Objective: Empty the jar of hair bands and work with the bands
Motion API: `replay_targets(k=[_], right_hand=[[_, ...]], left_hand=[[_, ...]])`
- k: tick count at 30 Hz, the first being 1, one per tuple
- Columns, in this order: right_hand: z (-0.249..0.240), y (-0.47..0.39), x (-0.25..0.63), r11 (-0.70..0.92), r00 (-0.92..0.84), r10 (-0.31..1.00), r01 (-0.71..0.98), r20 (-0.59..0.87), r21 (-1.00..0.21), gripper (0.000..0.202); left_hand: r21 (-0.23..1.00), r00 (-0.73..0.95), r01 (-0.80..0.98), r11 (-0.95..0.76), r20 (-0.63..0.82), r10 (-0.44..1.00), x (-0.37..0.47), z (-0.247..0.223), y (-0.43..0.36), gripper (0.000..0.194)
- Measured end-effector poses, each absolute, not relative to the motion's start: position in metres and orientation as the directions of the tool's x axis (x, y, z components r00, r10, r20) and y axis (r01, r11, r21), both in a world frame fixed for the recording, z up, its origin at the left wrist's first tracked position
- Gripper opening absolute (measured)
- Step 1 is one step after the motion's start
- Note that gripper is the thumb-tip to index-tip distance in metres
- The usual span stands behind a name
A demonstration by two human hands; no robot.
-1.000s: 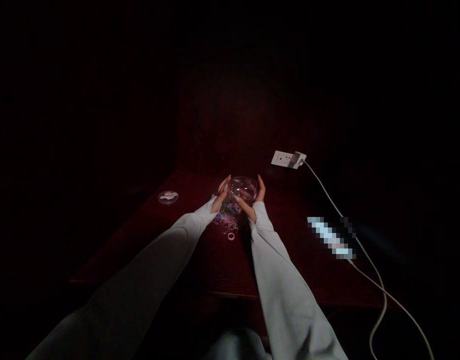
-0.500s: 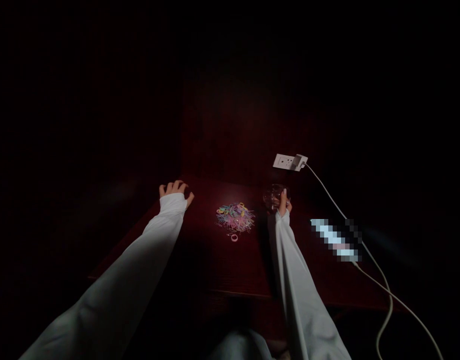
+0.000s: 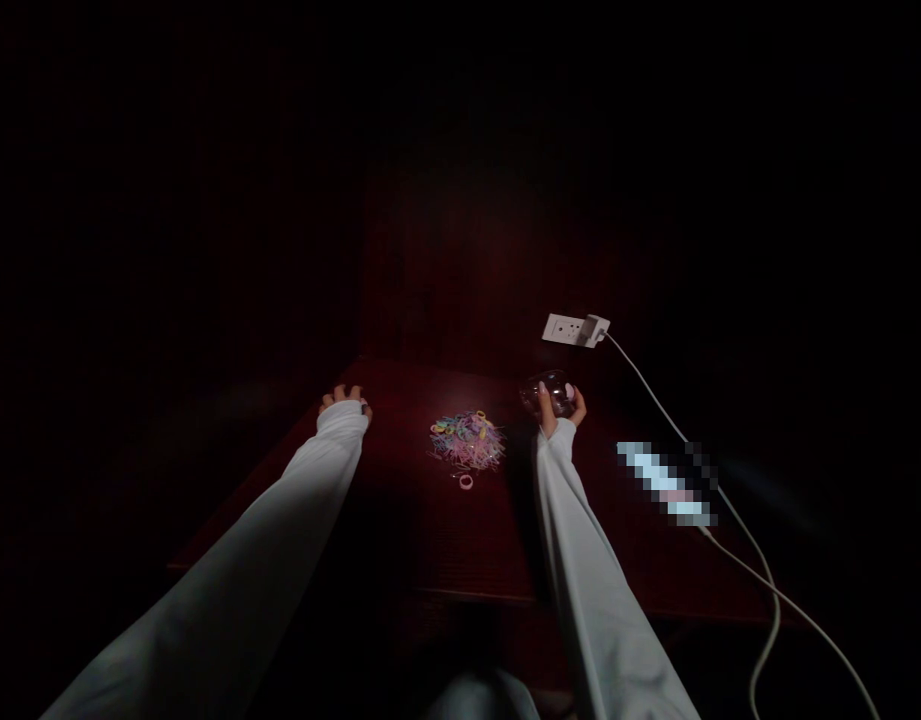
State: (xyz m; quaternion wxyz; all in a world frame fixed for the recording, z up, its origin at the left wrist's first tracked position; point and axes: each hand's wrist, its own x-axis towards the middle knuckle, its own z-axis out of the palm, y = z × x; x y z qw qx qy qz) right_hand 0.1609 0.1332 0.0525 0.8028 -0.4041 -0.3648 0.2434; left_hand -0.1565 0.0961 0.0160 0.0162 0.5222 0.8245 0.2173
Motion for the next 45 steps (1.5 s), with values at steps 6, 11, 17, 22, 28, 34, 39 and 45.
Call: replay_targets(k=[6,11,17,22,28,34,39,45], right_hand=[[0.054,0.129,0.152,0.472,0.626,0.742,-0.230,0.242,-0.851,0.100],[0.062,0.115,0.141,0.588,0.434,0.757,-0.128,0.488,-0.799,0.092],[0.062,0.094,0.121,0.718,0.069,0.687,0.086,0.723,-0.690,0.101],[0.050,0.096,0.116,0.716,-0.001,0.691,0.139,0.723,-0.684,0.116],[0.046,0.103,0.121,0.662,-0.063,0.730,0.314,0.681,-0.681,0.092],[0.053,0.089,0.117,0.728,-0.212,0.683,0.276,0.699,-0.627,0.087],[0.055,0.078,0.112,0.718,-0.241,0.696,0.275,0.677,-0.640,0.115],[0.050,0.078,0.110,0.674,-0.219,0.737,0.307,0.639,-0.672,0.124]], left_hand=[[0.668,-0.375,0.744,0.017,0.396,0.838,-0.158,0.014,0.109,0.040],[0.904,-0.413,-0.086,-0.419,0.350,0.841,-0.113,0.024,0.119,0.043],[0.774,-0.147,-0.408,-0.485,0.468,0.871,-0.061,0.031,0.105,0.058],[0.720,-0.166,-0.380,-0.581,0.565,0.808,-0.051,0.037,0.094,0.058],[0.649,-0.139,-0.178,-0.740,0.728,0.672,-0.056,0.045,0.084,0.052],[0.479,0.065,0.196,-0.856,0.864,0.499,-0.063,0.048,0.078,0.044],[0.417,0.110,0.296,-0.859,0.879,0.465,-0.065,0.047,0.078,0.044],[0.385,0.165,0.281,-0.879,0.883,0.440,-0.064,0.047,0.075,0.041]])
